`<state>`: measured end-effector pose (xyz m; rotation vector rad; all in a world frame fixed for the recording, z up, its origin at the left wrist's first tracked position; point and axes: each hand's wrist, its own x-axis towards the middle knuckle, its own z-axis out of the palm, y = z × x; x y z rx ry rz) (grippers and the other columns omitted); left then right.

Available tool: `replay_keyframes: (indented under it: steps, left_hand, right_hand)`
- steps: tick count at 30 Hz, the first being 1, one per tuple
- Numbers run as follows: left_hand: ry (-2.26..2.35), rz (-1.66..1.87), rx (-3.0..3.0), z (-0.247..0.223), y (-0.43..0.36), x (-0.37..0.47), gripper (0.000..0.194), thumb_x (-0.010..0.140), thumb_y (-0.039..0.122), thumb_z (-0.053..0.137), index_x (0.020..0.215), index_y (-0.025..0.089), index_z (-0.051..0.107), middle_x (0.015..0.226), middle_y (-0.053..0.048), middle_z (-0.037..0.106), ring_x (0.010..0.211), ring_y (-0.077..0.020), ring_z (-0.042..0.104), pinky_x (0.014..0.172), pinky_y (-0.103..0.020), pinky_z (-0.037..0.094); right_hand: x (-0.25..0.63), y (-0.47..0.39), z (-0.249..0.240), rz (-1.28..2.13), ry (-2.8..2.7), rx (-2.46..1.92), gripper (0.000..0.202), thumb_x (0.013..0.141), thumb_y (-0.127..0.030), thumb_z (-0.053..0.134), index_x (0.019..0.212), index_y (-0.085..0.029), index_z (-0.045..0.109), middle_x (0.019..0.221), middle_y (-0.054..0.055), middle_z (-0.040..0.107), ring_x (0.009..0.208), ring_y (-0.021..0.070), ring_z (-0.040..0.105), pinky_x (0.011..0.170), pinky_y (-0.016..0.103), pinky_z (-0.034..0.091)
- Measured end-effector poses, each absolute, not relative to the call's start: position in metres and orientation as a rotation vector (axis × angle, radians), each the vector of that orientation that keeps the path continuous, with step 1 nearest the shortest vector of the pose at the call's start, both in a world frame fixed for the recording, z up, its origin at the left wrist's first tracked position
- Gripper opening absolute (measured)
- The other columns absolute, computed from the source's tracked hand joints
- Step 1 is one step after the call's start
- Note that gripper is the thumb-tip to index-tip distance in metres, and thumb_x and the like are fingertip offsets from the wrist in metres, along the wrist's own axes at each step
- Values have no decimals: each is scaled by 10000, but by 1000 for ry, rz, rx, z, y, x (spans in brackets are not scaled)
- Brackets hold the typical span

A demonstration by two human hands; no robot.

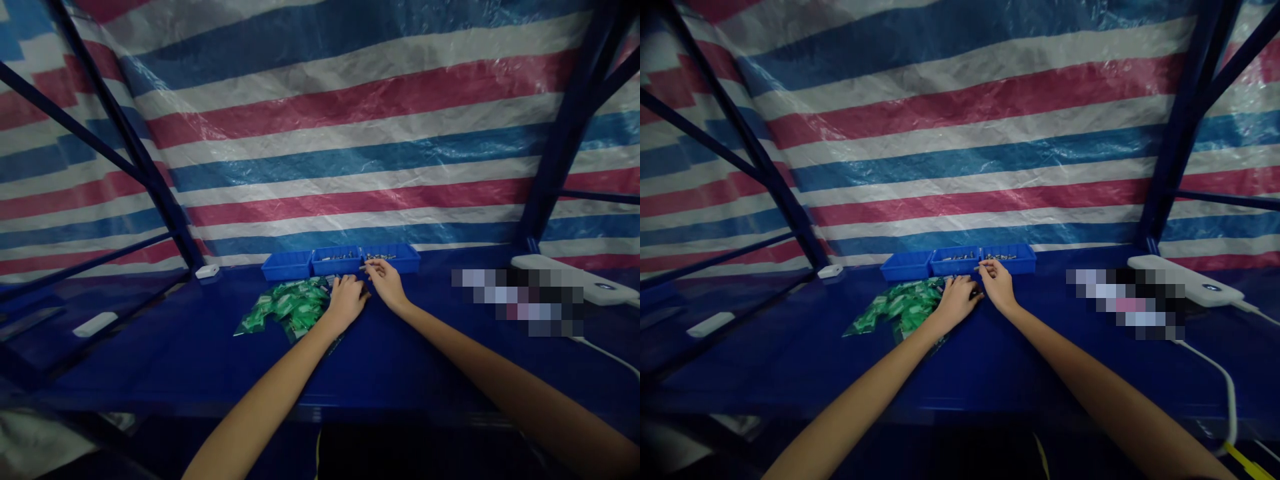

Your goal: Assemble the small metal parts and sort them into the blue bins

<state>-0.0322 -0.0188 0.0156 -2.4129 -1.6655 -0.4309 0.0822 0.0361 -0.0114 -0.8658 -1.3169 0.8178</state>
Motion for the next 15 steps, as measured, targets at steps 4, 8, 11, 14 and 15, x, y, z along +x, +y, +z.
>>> replay_keyframes:
  steps: [4,8,11,14,15]
  left_hand:
    - [-1653,-490,-2435,13,-18,-31,204,799,358,546,848,172,613,956,-72,610,977,-244,518,857,-404,358]
    - [-1610,-507,-2474,10,-20,-27,199,791,352,543,844,166,592,937,-69,617,956,-239,531,839,-396,374]
    - [-1591,-521,-2484,9,-22,-24,218,788,350,536,888,160,573,951,-71,623,946,-240,540,828,-396,384]
    - [-1586,-532,-2507,9,-24,-21,233,781,353,539,907,159,563,974,-71,628,954,-239,545,837,-397,385]
    - [-1585,-531,-2515,9,-24,-20,230,779,352,540,903,159,562,975,-70,630,953,-239,548,840,-398,386]
  right_hand:
    - [83,39,-12,810,-1319,-871,248,707,-368,579,852,-167,583,727,46,638,631,156,586,620,286,467]
    - [85,43,-11,733,-1378,-880,232,705,-346,581,849,-165,603,727,43,639,665,164,601,653,289,476]
    - [87,45,-11,713,-1458,-902,237,730,-327,548,880,-168,641,746,46,663,674,163,618,667,289,484]
    - [88,45,-11,736,-1500,-927,251,723,-339,561,875,-166,663,741,51,680,656,167,630,637,285,493]
    - [88,44,-10,739,-1504,-931,249,712,-346,576,855,-163,666,733,53,683,651,169,633,632,284,495]
